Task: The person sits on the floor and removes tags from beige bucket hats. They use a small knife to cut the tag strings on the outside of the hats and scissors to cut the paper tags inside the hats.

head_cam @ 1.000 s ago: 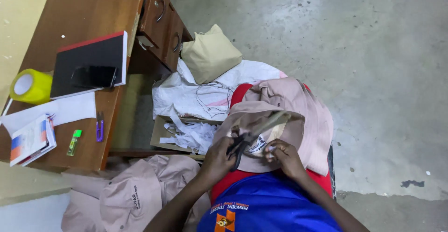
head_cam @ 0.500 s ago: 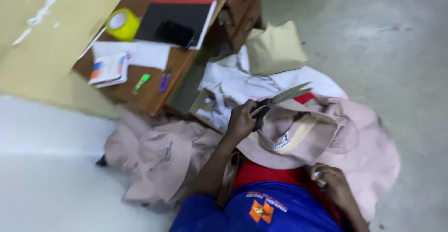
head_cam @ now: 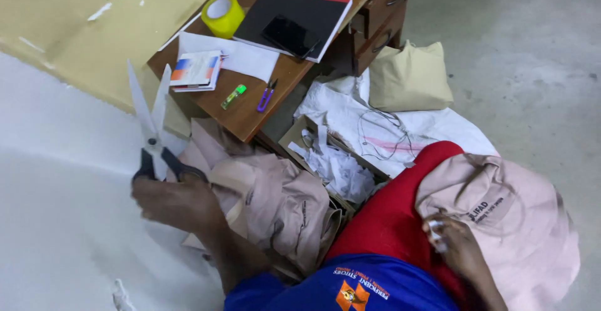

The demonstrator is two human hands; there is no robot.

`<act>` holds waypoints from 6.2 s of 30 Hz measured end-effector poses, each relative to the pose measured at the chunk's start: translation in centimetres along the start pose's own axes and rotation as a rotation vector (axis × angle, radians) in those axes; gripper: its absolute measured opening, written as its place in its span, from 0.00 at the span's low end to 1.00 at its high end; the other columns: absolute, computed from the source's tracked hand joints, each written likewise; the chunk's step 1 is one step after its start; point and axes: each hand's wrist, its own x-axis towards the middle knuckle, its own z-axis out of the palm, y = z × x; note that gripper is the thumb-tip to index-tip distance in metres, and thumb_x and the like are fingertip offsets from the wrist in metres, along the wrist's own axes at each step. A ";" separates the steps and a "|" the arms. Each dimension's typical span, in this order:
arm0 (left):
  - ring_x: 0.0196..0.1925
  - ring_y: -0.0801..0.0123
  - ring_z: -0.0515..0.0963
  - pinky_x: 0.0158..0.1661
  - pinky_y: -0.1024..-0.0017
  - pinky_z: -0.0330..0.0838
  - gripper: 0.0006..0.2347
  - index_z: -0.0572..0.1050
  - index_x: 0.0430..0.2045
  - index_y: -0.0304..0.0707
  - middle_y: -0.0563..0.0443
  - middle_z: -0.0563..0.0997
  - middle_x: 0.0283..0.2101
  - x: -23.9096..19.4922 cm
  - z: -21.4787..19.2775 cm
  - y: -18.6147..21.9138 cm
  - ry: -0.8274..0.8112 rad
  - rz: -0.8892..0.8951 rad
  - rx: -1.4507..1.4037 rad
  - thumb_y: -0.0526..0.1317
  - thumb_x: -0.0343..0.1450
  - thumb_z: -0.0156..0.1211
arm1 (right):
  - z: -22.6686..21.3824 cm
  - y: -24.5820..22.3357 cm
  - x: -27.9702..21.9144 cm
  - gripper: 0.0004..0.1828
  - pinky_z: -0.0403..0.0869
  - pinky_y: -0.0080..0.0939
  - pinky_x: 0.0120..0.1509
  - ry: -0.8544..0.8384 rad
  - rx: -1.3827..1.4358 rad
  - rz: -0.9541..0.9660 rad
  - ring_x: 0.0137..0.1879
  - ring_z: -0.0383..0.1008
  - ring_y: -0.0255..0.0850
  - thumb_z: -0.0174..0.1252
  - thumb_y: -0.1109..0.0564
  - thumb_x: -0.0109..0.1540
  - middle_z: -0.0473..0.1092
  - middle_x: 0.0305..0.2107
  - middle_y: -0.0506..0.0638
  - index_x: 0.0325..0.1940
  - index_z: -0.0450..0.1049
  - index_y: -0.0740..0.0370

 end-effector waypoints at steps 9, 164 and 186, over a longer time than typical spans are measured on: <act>0.33 0.66 0.81 0.38 0.72 0.78 0.24 0.82 0.40 0.37 0.47 0.82 0.29 -9.1 2.0 12.1 -1.480 -0.211 -1.193 0.42 0.54 0.88 | 19.3 10.8 11.0 0.14 0.78 0.49 0.56 0.378 1.209 1.047 0.47 0.80 0.51 0.55 0.59 0.72 0.74 0.45 0.63 0.58 0.73 0.71; 0.57 0.43 0.83 0.56 0.57 0.83 0.20 0.69 0.64 0.26 0.31 0.79 0.56 -21.8 -11.7 22.2 -1.033 0.868 -1.900 0.27 0.76 0.61 | 0.5 -1.4 -13.5 0.39 0.74 0.65 0.64 0.964 1.575 0.268 0.59 0.78 0.66 0.63 0.54 0.58 0.76 0.54 0.72 0.69 0.66 0.79; 0.52 0.44 0.84 0.45 0.59 0.86 0.20 0.70 0.62 0.21 0.33 0.78 0.57 -20.7 -13.0 21.9 -1.100 1.039 -1.721 0.23 0.73 0.60 | 0.9 -1.9 -13.0 0.32 0.73 0.63 0.65 1.008 1.580 0.332 0.58 0.78 0.64 0.61 0.55 0.59 0.77 0.51 0.71 0.63 0.72 0.80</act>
